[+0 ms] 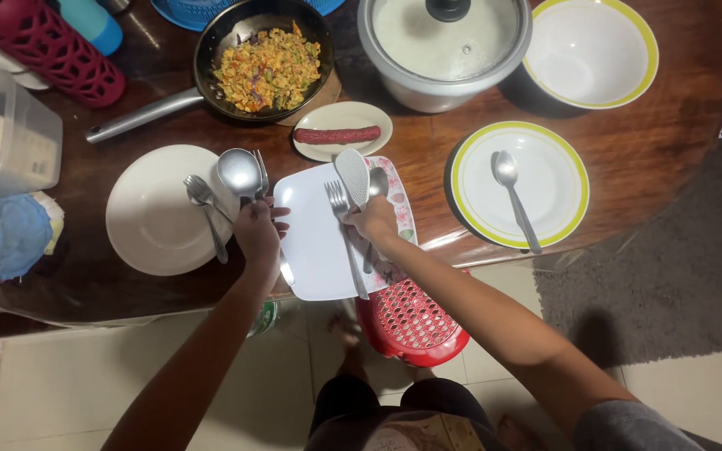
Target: Serve cooked rice from a rice cooker into bowls on a dining table
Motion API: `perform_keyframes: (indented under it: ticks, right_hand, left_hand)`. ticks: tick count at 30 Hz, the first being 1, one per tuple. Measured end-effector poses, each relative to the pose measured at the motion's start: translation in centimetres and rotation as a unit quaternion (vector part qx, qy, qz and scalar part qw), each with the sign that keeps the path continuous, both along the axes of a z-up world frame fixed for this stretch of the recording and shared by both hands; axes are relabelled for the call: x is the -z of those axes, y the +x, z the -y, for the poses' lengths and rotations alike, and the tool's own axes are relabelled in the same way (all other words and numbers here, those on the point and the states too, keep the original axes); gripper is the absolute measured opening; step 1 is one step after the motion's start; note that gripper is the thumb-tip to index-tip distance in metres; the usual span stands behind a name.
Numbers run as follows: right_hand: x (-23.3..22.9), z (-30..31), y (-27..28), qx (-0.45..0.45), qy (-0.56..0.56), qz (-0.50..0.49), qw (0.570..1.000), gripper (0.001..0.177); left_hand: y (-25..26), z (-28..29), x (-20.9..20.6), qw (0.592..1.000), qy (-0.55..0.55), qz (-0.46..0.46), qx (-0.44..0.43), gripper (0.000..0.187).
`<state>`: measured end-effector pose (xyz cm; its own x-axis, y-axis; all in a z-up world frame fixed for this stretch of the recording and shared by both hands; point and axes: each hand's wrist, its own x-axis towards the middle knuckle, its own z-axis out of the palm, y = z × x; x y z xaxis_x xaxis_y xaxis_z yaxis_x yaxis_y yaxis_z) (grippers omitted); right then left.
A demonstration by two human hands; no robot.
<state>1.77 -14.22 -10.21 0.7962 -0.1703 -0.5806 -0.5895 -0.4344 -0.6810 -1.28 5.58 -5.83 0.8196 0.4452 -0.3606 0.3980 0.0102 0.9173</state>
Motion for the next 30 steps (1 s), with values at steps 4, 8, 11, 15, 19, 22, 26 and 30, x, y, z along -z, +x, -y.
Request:
perform_keyframes:
  ticks: [4,8,11,15,19,22,26,30]
  right_hand:
    - [-1.3,0.0,-0.4,-0.006,-0.007,0.02,1.0,0.014]
    - [-2.3,0.5,-0.2,-0.001,-0.018,0.06,0.998,0.018]
    - [-2.7,1.0,0.8,0.018,0.046,0.106,0.993,0.022]
    - [-13.3,1.8,-1.5,0.07,0.121,0.112,0.984,0.025]
    - [-12.0,3.7,-0.4,0.089,0.149,0.111,0.979,0.031]
    - [-11.8,5.7,-0.6,0.116,0.178,0.123,0.969,0.028]
    - [-10.2,9.4,-0.5,0.152,0.219,0.112,0.957,0.021]
    - [-10.1,13.7,-1.2,0.176,0.219,0.097,0.955,0.03]
  left_hand:
    - [0.0,1.1,-1.4,1.0,0.005,-0.007,0.029,0.032]
    - [0.1,2.8,-2.9,0.999,0.0,0.012,0.035,0.035]
    - [0.3,4.3,-3.3,0.998,0.001,0.033,0.059,0.036]
    - [-0.1,7.4,-3.9,0.994,-0.015,0.059,0.091,0.042]
    - [-0.8,11.5,-6.0,0.989,-0.004,0.039,0.143,0.039]
    - [-0.7,14.4,-4.9,0.988,-0.028,0.039,0.145,0.035]
    - [-0.4,18.2,-5.2,0.983,-0.024,0.025,0.178,0.032]
    - [0.0,22.1,-4.6,0.975,-0.052,0.012,0.217,0.03]
